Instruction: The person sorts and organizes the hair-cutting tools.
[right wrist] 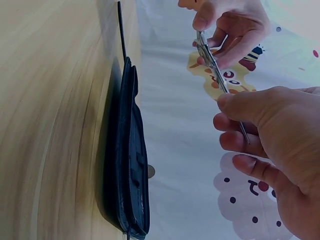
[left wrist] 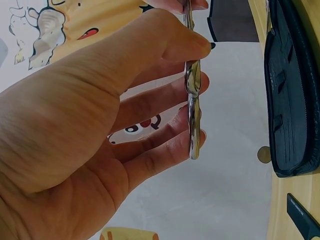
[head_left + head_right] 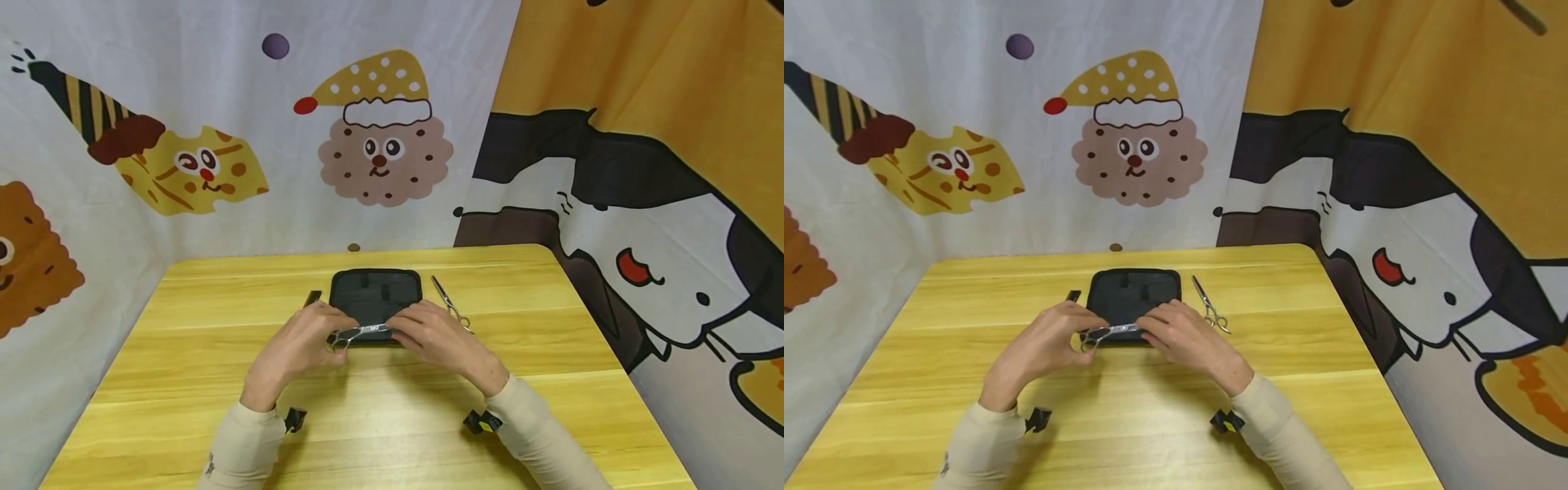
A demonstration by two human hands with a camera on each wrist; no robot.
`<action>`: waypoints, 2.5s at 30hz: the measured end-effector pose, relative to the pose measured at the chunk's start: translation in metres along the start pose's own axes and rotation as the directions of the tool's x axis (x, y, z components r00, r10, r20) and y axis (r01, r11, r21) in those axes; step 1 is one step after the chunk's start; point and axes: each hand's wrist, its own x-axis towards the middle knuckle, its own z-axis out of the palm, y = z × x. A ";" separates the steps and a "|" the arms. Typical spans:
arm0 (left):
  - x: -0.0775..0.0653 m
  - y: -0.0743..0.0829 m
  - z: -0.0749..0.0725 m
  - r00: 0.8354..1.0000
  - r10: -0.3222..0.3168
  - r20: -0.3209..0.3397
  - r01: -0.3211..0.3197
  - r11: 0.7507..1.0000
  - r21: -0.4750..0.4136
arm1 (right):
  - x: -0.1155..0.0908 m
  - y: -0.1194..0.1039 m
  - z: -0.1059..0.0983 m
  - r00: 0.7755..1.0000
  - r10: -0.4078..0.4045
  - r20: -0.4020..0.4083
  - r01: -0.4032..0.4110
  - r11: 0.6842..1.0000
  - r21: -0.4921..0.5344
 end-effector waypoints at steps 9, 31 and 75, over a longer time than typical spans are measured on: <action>0.003 0.001 0.003 0.998 0.058 0.011 -0.058 0.998 -0.007 | -0.001 0.000 0.002 1.000 0.002 -0.001 -0.002 0.999 -0.044; 0.003 0.003 -0.001 0.996 0.036 0.087 -0.019 0.982 -0.190 | -0.005 0.007 0.013 0.988 -0.080 -0.133 0.056 0.984 -0.170; 0.013 -0.004 0.011 0.905 0.178 -0.386 -0.146 0.983 0.110 | -0.011 0.017 0.017 0.954 0.145 -0.261 -0.138 0.989 0.047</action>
